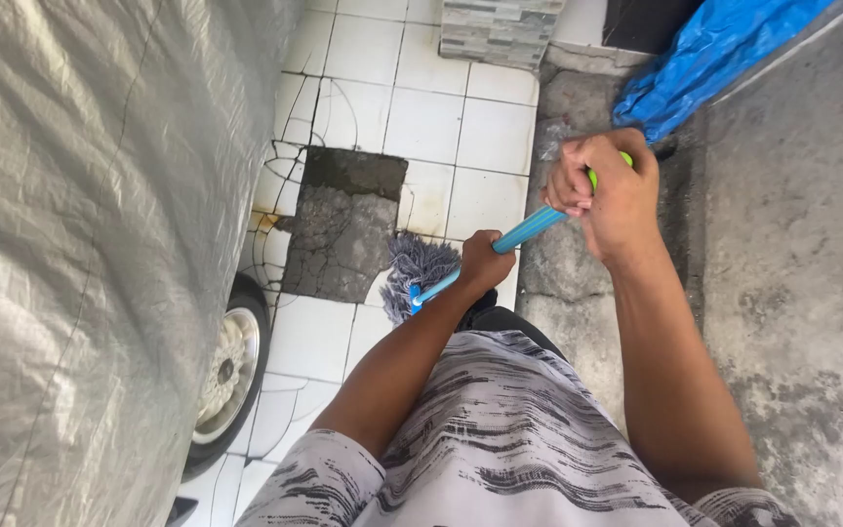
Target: Mopping a tiled outdoor floor area next to a covered vehicle.
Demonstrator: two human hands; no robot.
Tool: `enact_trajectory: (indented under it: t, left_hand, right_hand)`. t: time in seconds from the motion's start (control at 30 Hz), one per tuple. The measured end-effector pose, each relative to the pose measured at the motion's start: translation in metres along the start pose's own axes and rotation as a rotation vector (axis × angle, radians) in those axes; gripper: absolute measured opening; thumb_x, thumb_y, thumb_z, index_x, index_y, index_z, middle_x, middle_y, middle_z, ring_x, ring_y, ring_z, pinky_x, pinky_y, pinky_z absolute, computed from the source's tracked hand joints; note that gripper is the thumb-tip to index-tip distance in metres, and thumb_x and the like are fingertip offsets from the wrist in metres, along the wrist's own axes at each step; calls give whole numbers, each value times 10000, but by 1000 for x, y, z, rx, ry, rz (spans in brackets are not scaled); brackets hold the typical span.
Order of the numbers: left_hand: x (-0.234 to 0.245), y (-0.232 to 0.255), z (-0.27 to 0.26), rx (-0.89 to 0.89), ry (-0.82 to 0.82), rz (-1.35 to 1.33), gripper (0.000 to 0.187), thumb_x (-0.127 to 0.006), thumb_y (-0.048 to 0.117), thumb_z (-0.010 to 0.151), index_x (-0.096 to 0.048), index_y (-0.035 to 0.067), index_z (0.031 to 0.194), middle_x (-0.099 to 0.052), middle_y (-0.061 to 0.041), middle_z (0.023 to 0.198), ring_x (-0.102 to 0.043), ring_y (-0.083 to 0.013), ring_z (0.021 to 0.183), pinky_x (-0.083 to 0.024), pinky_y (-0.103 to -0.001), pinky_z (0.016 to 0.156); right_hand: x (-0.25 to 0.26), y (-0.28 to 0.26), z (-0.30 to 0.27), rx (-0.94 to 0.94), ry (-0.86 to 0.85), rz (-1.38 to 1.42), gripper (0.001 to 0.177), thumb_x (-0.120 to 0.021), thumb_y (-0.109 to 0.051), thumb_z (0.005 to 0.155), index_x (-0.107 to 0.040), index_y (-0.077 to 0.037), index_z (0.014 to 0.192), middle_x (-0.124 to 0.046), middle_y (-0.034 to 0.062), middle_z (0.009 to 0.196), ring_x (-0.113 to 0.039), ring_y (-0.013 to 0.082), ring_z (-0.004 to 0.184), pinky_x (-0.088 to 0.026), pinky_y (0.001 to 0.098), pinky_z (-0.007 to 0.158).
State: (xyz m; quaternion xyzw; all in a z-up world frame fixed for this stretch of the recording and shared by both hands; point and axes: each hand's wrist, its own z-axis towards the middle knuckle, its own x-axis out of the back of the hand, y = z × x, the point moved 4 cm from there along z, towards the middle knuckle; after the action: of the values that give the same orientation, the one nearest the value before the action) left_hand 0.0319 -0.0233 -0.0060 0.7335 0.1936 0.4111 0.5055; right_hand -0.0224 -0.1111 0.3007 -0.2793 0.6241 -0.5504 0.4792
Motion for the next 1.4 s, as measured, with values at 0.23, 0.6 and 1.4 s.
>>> enact_trajectory:
  t: [0.23, 0.6, 1.4]
  left_hand:
    - [-17, 16, 33, -266, 130, -120, 120, -658, 131, 747, -610, 33, 696, -622, -225, 695, -643, -440, 712, -511, -467, 631]
    - [-47, 10, 146, -380, -130, -271, 234, -723, 123, 900, -555, 4, 788, -577, -159, 655, -526, -276, 622, -463, -384, 597]
    - [-156, 83, 408, -424, -143, -337, 243, -588, 211, 1016, -542, 43, 846, -622, -131, 715, -674, -294, 685, -492, -413, 629]
  right_hand:
    - [2, -5, -8, 82, 11, -135, 404, -501, -128, 960, -390, -68, 577, -371, 32, 532, -352, 155, 471, -329, 334, 512]
    - [29, 33, 34, 217, -170, -709, 313, -520, -105, 948, -460, -3, 659, -429, 61, 574, -381, 153, 498, -340, 351, 516]
    - [228, 49, 250, 485, 45, -501, 458, -480, -269, 974, -437, -58, 570, -444, 24, 521, -421, 150, 459, -356, 310, 447]
